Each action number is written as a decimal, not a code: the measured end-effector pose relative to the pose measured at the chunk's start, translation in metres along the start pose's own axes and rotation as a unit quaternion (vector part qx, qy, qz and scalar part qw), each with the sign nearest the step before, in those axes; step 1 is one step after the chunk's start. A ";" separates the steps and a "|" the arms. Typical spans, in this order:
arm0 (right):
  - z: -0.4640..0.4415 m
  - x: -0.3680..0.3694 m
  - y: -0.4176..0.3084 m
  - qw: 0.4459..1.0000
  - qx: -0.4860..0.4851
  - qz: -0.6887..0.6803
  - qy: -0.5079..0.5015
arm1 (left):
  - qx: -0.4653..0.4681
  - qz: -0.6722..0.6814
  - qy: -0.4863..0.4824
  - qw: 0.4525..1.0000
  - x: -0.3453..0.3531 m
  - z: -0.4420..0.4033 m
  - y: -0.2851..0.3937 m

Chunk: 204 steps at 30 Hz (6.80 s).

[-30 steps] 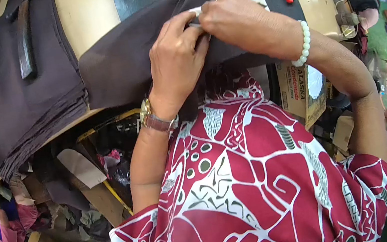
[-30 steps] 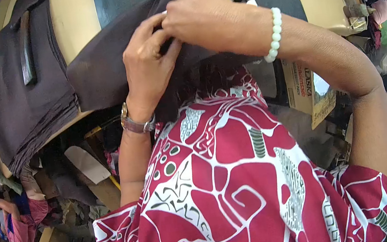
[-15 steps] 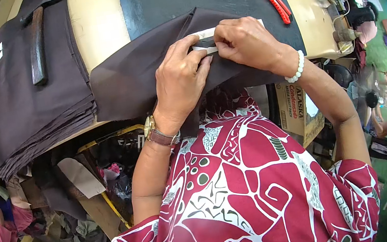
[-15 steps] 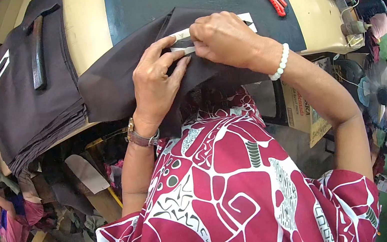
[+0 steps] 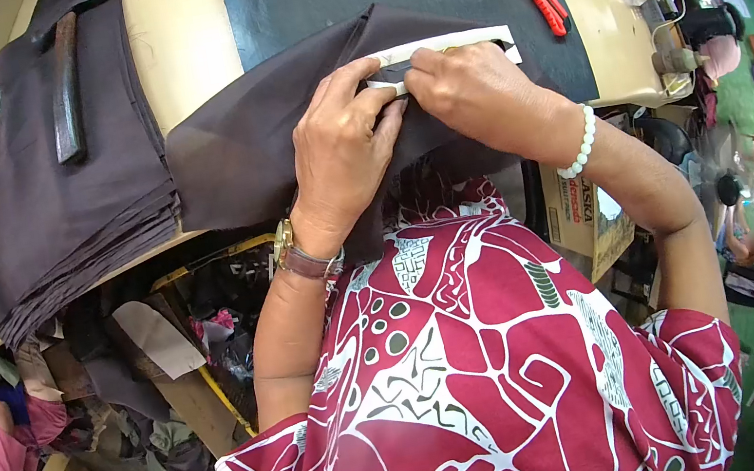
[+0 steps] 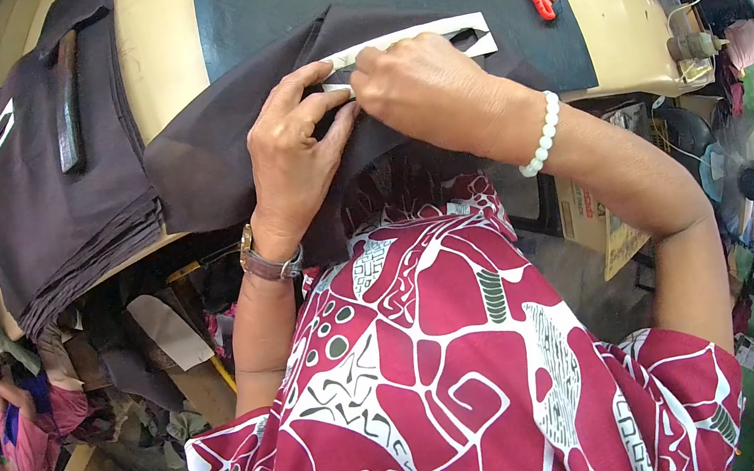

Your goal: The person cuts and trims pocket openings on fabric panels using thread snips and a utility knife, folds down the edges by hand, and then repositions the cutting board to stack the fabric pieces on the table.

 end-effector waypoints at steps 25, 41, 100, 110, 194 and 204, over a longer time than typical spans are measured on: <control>-0.001 0.002 0.013 0.997 0.011 -0.061 0.053 | -0.010 0.000 -0.007 1.000 -0.002 0.002 -0.002; 0.012 0.004 0.038 0.948 0.080 -0.273 0.146 | -0.011 0.003 -0.006 1.000 -0.001 0.002 -0.003; 0.024 0.024 0.072 0.940 0.076 -0.308 0.128 | -0.231 -0.006 -0.206 0.951 0.024 -0.025 -0.026; 0.039 0.027 0.071 0.917 0.046 -0.356 0.171 | -0.040 -0.049 -0.122 0.991 0.019 -0.017 -0.009; -0.127 -0.049 0.180 0.988 0.062 -0.122 -0.066 | -0.044 -0.093 0.313 0.944 -0.336 -0.093 -0.014; -0.215 -0.091 0.282 0.788 0.284 -0.523 0.157 | -0.115 -0.534 0.078 0.834 -0.432 -0.209 -0.084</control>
Point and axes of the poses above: each hand's wrist, its own z-axis away from the middle knuckle, its own x-axis out of the palm, y = z × x, the point moved 9 cm from there along -z, towards the middle knuckle, and after that the axes turned 4 degrees about z, right-handed, at the moved point
